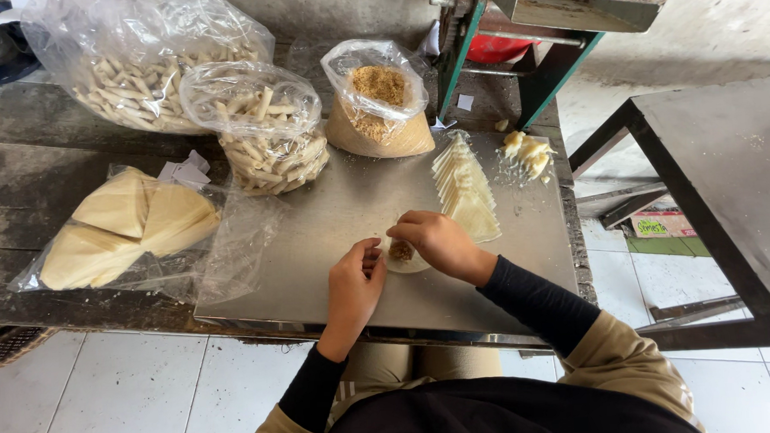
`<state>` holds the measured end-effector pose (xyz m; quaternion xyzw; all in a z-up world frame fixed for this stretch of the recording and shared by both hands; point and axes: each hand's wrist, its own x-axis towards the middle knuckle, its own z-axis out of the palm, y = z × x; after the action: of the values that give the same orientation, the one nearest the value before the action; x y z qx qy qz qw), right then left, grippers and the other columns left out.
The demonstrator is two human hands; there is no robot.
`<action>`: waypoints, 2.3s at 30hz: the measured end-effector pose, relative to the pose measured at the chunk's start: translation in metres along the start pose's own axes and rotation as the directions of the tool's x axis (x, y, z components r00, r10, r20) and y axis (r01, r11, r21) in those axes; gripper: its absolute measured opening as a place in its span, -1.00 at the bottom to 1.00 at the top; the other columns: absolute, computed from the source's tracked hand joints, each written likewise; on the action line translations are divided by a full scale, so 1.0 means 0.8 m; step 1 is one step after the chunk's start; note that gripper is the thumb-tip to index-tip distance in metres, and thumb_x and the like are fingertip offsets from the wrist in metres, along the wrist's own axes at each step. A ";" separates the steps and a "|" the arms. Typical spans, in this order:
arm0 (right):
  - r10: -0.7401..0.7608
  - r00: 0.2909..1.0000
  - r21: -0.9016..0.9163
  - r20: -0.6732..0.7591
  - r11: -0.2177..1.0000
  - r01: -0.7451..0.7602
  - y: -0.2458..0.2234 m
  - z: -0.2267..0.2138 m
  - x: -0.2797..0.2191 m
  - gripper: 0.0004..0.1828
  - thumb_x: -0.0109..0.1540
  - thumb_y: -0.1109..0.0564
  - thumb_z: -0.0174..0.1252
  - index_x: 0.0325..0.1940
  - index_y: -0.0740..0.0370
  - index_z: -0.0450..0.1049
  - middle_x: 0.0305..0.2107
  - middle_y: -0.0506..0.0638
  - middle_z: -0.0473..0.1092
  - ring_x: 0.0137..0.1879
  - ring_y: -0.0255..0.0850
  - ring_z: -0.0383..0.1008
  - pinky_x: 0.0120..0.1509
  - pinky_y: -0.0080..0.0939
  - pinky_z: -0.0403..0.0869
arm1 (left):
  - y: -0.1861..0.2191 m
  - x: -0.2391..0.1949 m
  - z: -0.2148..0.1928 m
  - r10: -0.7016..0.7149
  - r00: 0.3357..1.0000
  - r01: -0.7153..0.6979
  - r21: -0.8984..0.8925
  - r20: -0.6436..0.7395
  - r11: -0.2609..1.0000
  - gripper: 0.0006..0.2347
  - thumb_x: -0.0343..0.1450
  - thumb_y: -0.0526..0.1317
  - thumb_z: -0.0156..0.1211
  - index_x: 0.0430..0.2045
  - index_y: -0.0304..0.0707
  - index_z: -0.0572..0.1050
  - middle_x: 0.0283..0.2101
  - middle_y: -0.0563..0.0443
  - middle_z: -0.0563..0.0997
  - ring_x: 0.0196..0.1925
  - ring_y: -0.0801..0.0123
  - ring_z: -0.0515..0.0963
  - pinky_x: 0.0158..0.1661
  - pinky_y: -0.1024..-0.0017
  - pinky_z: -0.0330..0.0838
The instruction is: The person repeatedly scoops a granular filling from a plastic bag and places it into thin triangular wrappers on a metal table. They fold the wrappers over the filling to form small packets and stack them on the table. The process is continuous and repetitive throughout the clip.
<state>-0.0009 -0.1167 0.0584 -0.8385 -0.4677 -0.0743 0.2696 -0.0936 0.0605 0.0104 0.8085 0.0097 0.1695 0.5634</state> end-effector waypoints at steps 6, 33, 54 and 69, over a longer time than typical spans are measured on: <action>-0.100 0.994 -0.138 0.043 0.985 0.105 -0.014 -0.004 -0.010 -0.67 0.13 0.27 0.17 -0.02 0.27 0.56 -0.20 0.09 0.51 -0.09 0.02 0.56 -0.03 -0.07 0.54 | 0.002 -0.003 -0.001 -0.014 1.000 0.014 -0.010 0.002 1.000 -0.75 0.38 -0.37 0.27 -0.07 -0.42 0.54 -0.27 -0.14 0.71 -0.36 0.33 0.73 -0.33 0.47 0.61; -0.303 0.951 -0.242 -0.058 0.929 0.281 -0.020 -0.020 0.011 -0.75 0.16 0.30 0.17 -0.09 0.24 0.59 -0.21 0.08 0.53 -0.08 -0.05 0.58 -0.03 -0.09 0.56 | -0.002 -0.006 -0.006 0.021 1.000 -0.021 -0.010 0.015 1.000 -0.77 0.42 -0.40 0.15 -0.04 -0.42 0.54 -0.22 -0.16 0.71 -0.29 0.28 0.73 -0.27 0.42 0.60; 0.339 0.902 0.085 -0.266 0.941 -0.329 -0.047 -0.054 0.010 -0.70 0.24 0.16 0.28 0.03 0.30 0.52 -0.20 0.17 0.49 -0.29 -0.10 0.58 -0.24 -0.16 0.50 | 0.001 0.003 0.002 0.088 0.996 -0.088 -0.009 0.023 0.996 -0.83 0.37 -0.37 0.31 -0.21 -0.41 0.50 -0.24 -0.16 0.66 -0.29 0.24 0.73 -0.27 0.41 0.62; 0.638 0.720 0.061 -0.272 0.759 -0.649 -0.055 0.042 -0.079 -0.83 0.24 0.12 0.24 -0.21 0.29 0.49 -0.28 0.14 0.46 -0.21 0.06 0.50 -0.14 -0.02 0.46 | -0.009 0.018 0.009 0.361 0.917 -0.398 0.385 0.167 0.833 -0.97 0.38 -0.33 0.30 -0.40 -0.30 0.60 -0.26 -0.05 0.61 -0.19 0.11 0.59 -0.16 0.25 0.47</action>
<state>-0.0759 -0.1278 0.0227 -0.9345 -0.1039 -0.1015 0.3250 -0.0771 0.0596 0.0057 0.9010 -0.1401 0.2368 0.3355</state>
